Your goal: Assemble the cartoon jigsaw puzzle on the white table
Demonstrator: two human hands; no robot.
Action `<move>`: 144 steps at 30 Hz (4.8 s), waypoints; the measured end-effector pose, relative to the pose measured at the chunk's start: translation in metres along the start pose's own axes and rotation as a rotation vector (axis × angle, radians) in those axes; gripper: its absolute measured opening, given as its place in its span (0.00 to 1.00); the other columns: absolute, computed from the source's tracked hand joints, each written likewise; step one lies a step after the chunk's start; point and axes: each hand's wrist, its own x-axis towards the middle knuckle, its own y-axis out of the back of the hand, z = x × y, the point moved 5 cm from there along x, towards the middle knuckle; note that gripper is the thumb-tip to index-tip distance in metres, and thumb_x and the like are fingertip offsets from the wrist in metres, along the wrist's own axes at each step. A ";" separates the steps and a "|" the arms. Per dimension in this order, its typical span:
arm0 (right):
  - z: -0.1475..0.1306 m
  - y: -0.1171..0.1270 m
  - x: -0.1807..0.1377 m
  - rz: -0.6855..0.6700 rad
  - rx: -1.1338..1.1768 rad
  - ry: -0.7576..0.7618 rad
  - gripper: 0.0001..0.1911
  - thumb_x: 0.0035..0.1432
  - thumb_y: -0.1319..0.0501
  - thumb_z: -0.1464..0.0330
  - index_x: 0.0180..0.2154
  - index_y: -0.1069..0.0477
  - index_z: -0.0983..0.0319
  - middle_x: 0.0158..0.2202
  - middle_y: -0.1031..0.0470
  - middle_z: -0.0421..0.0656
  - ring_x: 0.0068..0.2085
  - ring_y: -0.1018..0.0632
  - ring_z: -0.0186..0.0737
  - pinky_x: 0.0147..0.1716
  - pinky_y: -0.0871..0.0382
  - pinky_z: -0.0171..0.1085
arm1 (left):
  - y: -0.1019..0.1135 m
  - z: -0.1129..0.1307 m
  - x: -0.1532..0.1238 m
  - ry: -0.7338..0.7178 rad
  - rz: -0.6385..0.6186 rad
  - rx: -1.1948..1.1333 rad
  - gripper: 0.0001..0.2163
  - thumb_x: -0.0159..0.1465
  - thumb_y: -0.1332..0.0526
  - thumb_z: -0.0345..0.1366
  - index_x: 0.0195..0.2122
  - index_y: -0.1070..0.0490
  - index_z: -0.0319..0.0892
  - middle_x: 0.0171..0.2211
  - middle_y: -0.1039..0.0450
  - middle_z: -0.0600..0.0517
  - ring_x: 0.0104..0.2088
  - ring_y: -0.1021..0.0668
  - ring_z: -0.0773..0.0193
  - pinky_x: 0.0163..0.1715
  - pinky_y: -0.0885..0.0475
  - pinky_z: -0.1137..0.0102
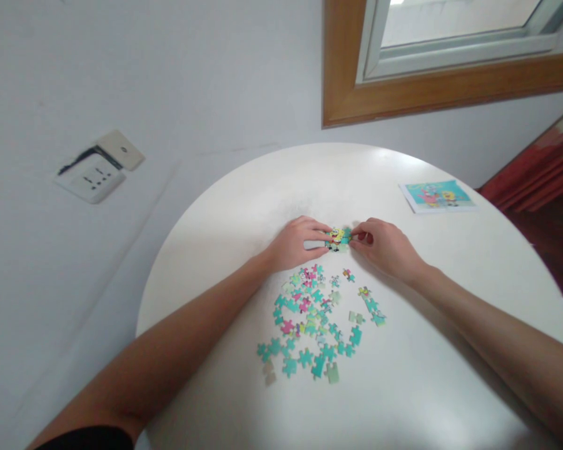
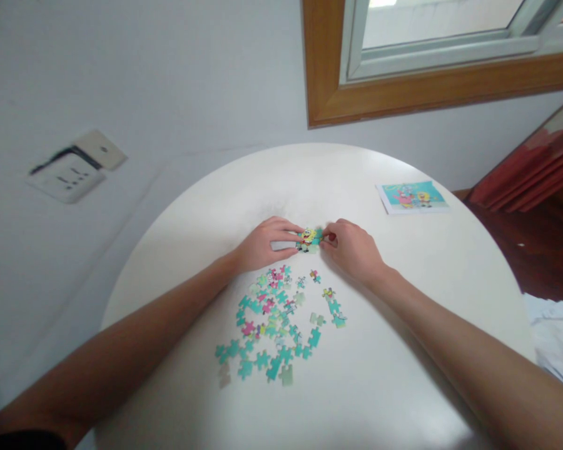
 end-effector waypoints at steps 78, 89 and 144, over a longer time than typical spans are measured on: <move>0.013 -0.008 0.026 0.160 0.370 0.077 0.05 0.55 0.36 0.68 0.33 0.21 0.62 0.28 0.23 0.42 0.28 0.30 0.36 0.31 0.36 0.38 | -0.003 0.013 0.002 -0.125 -0.096 -0.086 0.12 0.67 0.36 0.35 0.51 0.22 0.47 0.53 0.23 0.47 0.52 0.23 0.57 0.56 0.29 0.58; 0.009 -0.008 0.025 0.191 0.285 0.153 0.04 0.56 0.37 0.72 0.30 0.23 0.62 0.30 0.25 0.42 0.30 0.28 0.36 0.33 0.35 0.38 | -0.004 0.013 0.002 -0.130 -0.090 -0.073 0.12 0.66 0.36 0.34 0.51 0.22 0.47 0.52 0.22 0.47 0.52 0.22 0.56 0.55 0.29 0.57; -0.134 -0.006 -0.083 -0.403 0.411 0.608 0.06 0.65 0.43 0.75 0.37 0.31 0.61 0.38 0.24 0.45 0.42 0.25 0.40 0.45 0.30 0.39 | -0.002 0.009 0.002 -0.082 -0.040 -0.069 0.11 0.67 0.37 0.36 0.50 0.22 0.47 0.51 0.23 0.47 0.51 0.23 0.58 0.56 0.31 0.58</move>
